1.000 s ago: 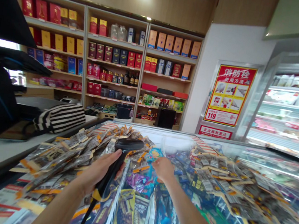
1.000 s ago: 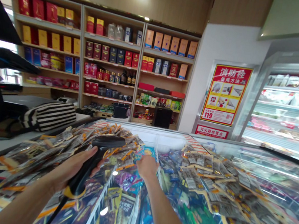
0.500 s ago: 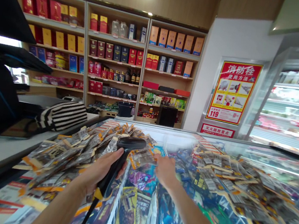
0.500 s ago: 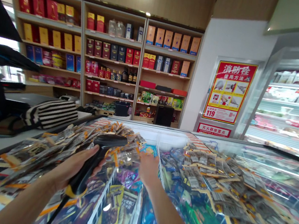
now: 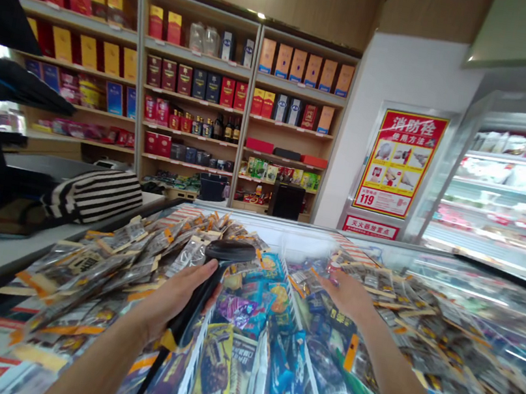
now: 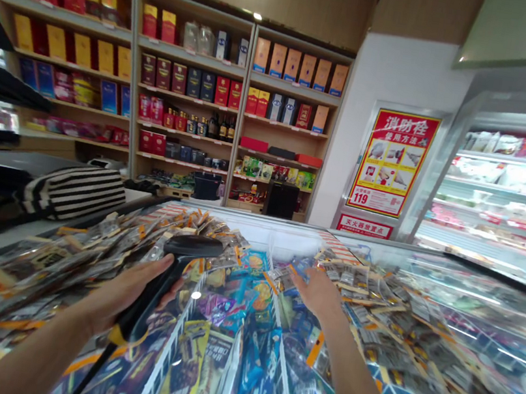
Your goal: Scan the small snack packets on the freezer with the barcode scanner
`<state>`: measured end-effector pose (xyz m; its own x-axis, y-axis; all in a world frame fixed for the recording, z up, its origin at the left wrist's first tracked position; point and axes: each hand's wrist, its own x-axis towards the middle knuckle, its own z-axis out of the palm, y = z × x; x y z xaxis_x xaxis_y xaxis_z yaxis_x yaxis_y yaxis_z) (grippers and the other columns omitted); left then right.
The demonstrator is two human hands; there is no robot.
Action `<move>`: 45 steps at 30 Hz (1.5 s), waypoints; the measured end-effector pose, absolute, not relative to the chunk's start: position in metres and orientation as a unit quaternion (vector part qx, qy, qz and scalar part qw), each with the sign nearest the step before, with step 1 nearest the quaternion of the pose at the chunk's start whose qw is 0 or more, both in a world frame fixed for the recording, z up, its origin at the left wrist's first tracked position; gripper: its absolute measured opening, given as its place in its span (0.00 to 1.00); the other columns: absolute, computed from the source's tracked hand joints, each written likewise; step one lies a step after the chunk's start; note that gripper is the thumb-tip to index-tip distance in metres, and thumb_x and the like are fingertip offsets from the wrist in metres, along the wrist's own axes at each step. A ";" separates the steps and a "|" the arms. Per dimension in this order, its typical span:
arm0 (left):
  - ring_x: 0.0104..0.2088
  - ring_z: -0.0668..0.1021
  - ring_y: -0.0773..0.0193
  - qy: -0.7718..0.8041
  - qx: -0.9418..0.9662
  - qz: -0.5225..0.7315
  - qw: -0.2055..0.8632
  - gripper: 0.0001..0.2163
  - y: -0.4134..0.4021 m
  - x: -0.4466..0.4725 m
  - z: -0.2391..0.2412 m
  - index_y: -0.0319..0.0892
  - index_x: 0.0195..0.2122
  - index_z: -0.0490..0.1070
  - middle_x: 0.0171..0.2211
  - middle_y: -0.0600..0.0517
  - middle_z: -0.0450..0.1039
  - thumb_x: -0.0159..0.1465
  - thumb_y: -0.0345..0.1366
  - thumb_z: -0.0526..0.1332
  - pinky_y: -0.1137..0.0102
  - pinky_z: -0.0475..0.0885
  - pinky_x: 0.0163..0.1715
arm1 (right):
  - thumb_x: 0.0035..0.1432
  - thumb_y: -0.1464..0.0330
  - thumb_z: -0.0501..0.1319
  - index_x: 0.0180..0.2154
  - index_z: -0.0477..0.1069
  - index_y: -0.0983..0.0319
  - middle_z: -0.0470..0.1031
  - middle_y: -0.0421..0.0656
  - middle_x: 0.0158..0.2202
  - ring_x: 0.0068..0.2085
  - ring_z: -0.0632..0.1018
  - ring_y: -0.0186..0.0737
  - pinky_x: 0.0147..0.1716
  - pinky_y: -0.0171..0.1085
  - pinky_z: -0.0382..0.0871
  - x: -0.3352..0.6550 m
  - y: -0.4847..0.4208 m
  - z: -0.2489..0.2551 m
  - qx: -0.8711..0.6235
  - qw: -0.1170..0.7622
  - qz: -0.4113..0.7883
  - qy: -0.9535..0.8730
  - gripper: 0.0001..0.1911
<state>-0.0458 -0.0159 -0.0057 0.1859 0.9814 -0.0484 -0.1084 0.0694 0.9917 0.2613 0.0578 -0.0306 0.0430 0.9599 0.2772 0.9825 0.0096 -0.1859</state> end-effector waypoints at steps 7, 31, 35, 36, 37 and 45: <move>0.17 0.66 0.71 0.434 0.491 0.464 0.596 0.15 -0.018 -0.045 -0.002 0.38 0.22 0.64 0.17 0.55 0.64 0.51 0.47 0.53 0.77 0.62 0.17 | 0.47 0.56 0.50 0.44 0.64 0.58 0.62 0.47 0.48 0.50 0.62 0.45 0.48 0.44 0.55 0.303 -0.054 -0.083 -0.621 0.197 -0.032 -0.758 0.23; 0.17 0.67 0.72 0.412 0.484 0.446 0.630 0.13 -0.030 -0.029 0.000 0.39 0.24 0.62 0.18 0.55 0.66 0.51 0.45 0.54 0.77 0.58 0.17 | 0.49 0.60 0.49 0.39 0.66 0.64 0.66 0.49 0.44 0.49 0.63 0.42 0.44 0.38 0.56 0.237 0.081 -0.067 -0.672 0.259 -0.040 -0.693 0.20; 0.17 0.67 0.71 0.413 0.491 0.444 0.626 0.13 -0.030 -0.029 0.000 0.39 0.24 0.62 0.19 0.55 0.66 0.51 0.46 0.54 0.76 0.59 0.17 | 0.41 0.49 0.49 0.37 0.67 0.64 0.70 0.51 0.36 0.40 0.70 0.49 0.34 0.41 0.62 0.236 0.084 -0.061 -0.727 0.194 -0.001 -0.658 0.29; 0.17 0.67 0.71 0.415 0.495 0.442 0.623 0.13 -0.030 -0.029 -0.001 0.39 0.24 0.62 0.19 0.55 0.66 0.51 0.46 0.54 0.76 0.58 0.17 | 0.40 0.50 0.51 0.38 0.66 0.63 0.71 0.50 0.35 0.39 0.70 0.48 0.33 0.39 0.62 0.233 0.085 -0.060 -0.721 0.191 0.020 -0.666 0.29; 0.17 0.67 0.72 0.416 0.499 0.441 0.619 0.13 -0.030 -0.029 -0.002 0.39 0.24 0.62 0.19 0.55 0.66 0.51 0.46 0.53 0.77 0.58 0.17 | 0.39 0.52 0.53 0.40 0.65 0.63 0.71 0.48 0.35 0.38 0.71 0.47 0.32 0.38 0.62 0.230 0.085 -0.060 -0.710 0.204 0.040 -0.673 0.28; 0.18 0.67 0.72 0.387 0.511 0.441 0.628 0.12 -0.033 -0.029 -0.004 0.38 0.29 0.64 0.21 0.53 0.66 0.54 0.44 0.52 0.76 0.60 0.19 | 0.43 0.67 0.51 0.40 0.62 0.66 0.73 0.45 0.33 0.33 0.73 0.38 0.31 0.34 0.65 0.214 0.092 -0.062 -0.552 0.531 0.257 -0.589 0.19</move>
